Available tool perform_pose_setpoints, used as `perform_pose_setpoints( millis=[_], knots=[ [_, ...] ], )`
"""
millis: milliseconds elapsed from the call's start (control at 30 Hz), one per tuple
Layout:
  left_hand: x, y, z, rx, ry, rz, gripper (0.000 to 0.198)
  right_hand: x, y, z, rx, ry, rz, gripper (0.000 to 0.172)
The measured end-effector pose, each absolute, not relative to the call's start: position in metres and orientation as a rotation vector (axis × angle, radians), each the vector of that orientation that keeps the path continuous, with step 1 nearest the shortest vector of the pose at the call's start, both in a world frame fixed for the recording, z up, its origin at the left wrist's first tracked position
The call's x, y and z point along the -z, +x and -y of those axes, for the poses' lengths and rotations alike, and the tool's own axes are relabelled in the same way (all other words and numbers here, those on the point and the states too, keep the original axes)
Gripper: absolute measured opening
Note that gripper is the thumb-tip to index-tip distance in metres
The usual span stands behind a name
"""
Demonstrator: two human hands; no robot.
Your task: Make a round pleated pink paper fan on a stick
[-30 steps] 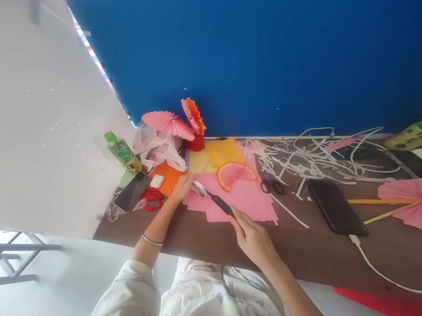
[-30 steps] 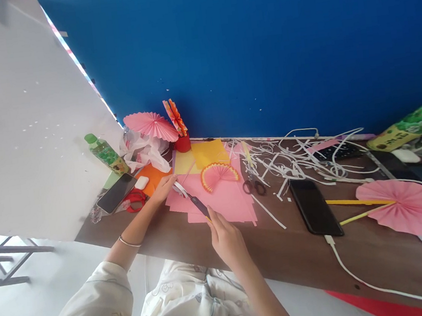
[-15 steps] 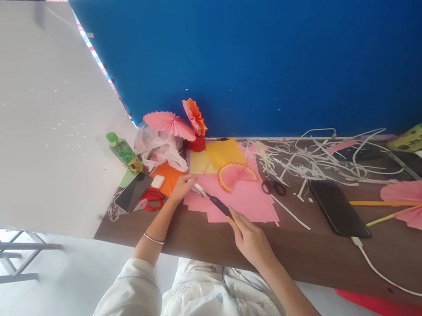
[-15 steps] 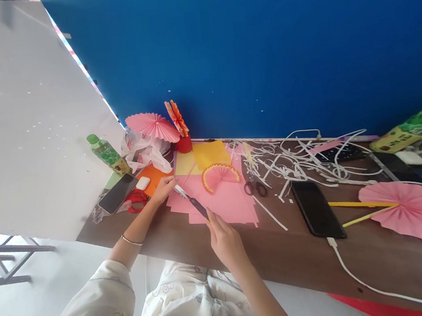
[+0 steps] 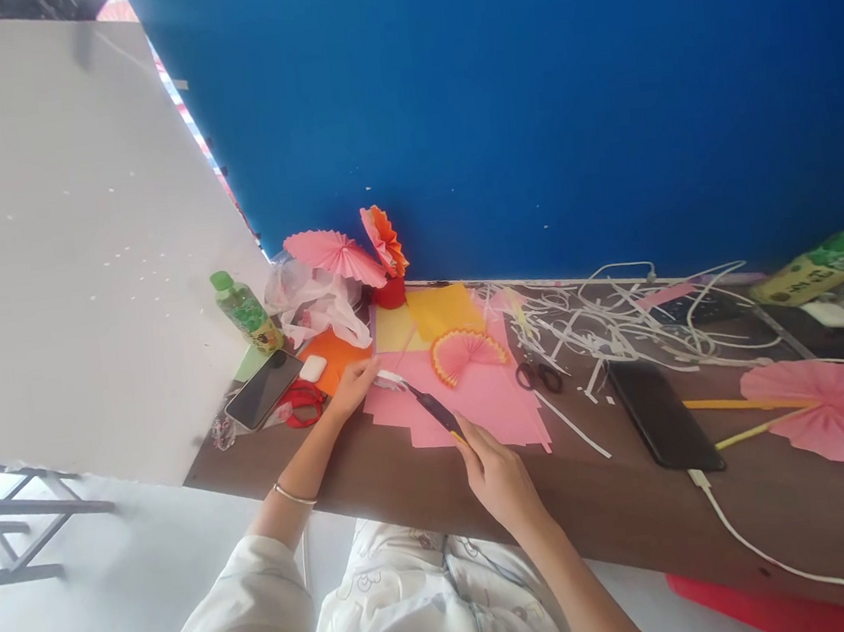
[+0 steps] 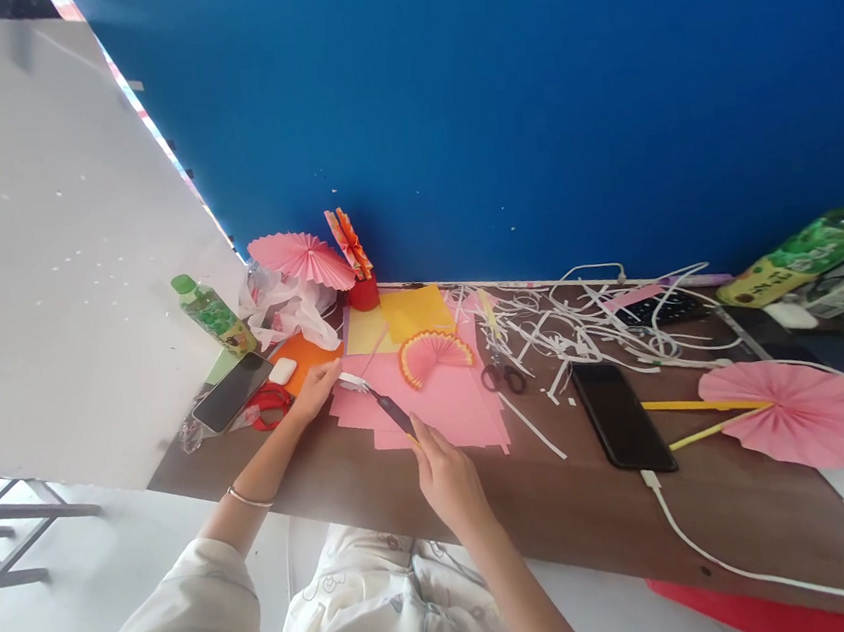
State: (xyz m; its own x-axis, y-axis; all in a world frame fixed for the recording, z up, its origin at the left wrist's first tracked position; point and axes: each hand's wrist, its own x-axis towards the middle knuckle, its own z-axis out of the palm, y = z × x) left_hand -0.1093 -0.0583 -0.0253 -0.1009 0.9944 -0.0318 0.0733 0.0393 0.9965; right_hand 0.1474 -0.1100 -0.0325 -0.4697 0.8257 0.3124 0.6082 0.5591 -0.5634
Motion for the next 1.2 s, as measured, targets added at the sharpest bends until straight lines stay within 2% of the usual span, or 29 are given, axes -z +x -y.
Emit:
perform_pose_setpoints(
  millis=[200, 333, 967, 1200],
  knots=[
    [0.03, -0.116, 0.088, -0.931, 1.569, -1.39, 0.032, 0.029, 0.15, 0.104, -0.902, -1.12, 2.044, 0.04],
    [0.034, -0.11, 0.094, -0.902, 1.688, -1.456, 0.032, 0.028, 0.147, 0.107, -1.045, -1.155, 1.892, 0.042],
    [0.034, -0.11, 0.093, -0.919, 1.721, -1.442, 0.034, 0.034, 0.145, 0.106, -0.953, -1.125, 1.94, 0.04],
    [0.035, -0.113, 0.091, -0.967, 1.654, -1.492, 0.038, 0.022, 0.152, 0.104, -0.816, -1.098, 2.154, 0.039]
  ],
)
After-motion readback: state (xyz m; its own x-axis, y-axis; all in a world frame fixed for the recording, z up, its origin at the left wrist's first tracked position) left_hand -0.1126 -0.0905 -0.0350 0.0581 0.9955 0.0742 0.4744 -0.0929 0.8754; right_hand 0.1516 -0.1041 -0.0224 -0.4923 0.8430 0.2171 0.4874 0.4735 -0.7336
